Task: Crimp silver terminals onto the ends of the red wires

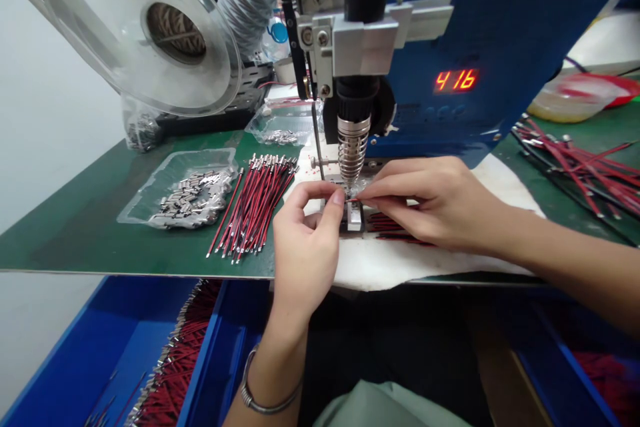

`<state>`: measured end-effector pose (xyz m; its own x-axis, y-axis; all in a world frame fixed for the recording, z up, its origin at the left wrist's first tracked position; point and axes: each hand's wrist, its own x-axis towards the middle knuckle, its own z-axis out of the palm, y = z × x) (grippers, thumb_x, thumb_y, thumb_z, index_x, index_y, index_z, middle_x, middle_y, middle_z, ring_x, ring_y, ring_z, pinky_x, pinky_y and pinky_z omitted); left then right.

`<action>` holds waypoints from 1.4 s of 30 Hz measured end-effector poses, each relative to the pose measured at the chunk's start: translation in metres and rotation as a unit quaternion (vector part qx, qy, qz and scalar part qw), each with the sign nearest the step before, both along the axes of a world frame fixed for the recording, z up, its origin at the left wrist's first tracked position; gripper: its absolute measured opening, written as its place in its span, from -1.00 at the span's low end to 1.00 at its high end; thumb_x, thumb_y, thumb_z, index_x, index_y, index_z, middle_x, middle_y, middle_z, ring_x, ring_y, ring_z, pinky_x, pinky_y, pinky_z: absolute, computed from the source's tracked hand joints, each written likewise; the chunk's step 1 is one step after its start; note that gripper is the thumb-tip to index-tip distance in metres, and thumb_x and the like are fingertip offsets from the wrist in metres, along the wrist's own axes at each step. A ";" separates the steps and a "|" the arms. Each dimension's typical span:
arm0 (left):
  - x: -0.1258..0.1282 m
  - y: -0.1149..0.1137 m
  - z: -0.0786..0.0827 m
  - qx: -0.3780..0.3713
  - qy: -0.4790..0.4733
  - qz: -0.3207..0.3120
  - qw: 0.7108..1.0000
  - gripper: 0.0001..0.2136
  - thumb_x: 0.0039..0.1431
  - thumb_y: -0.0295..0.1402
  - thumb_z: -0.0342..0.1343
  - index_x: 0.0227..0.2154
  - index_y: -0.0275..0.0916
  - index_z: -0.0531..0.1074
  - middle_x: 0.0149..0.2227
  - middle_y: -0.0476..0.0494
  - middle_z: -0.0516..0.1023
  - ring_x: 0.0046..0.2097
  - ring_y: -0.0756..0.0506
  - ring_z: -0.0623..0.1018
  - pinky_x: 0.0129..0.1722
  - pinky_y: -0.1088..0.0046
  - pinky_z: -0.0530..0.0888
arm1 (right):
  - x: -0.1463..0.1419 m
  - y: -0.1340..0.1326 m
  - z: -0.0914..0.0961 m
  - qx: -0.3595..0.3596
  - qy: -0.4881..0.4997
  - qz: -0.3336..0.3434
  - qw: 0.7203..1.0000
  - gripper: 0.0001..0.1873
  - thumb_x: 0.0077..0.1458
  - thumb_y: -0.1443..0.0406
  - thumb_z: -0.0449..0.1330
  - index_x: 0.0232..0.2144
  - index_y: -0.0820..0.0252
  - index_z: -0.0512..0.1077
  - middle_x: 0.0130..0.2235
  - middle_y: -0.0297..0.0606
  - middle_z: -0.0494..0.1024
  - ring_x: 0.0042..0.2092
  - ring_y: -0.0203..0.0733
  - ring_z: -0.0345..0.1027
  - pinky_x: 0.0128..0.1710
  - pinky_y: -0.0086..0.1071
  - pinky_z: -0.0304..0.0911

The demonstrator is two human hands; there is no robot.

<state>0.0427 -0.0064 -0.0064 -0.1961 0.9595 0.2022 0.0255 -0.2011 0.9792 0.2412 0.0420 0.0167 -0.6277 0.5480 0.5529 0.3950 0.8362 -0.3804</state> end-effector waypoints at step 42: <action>-0.001 0.002 -0.002 0.002 0.021 0.016 1.000 -0.91 0.31 -0.33 0.35 -0.28 -0.21 0.60 -0.37 -0.04 0.60 -0.53 0.06 0.38 -0.58 0.56 0.26 | -0.007 -0.003 -0.001 -0.006 0.011 -0.082 0.997 -0.83 0.40 0.31 0.27 -0.22 0.12 0.68 -0.28 -0.23 0.74 -0.42 -0.17 0.49 -0.33 -0.27 0.41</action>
<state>0.0420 -0.0049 -0.0083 -0.2171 0.9521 0.2152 0.0731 -0.2040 0.9762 0.2344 0.0387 0.0155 -0.5164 0.6488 0.5589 0.5182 0.7563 -0.3993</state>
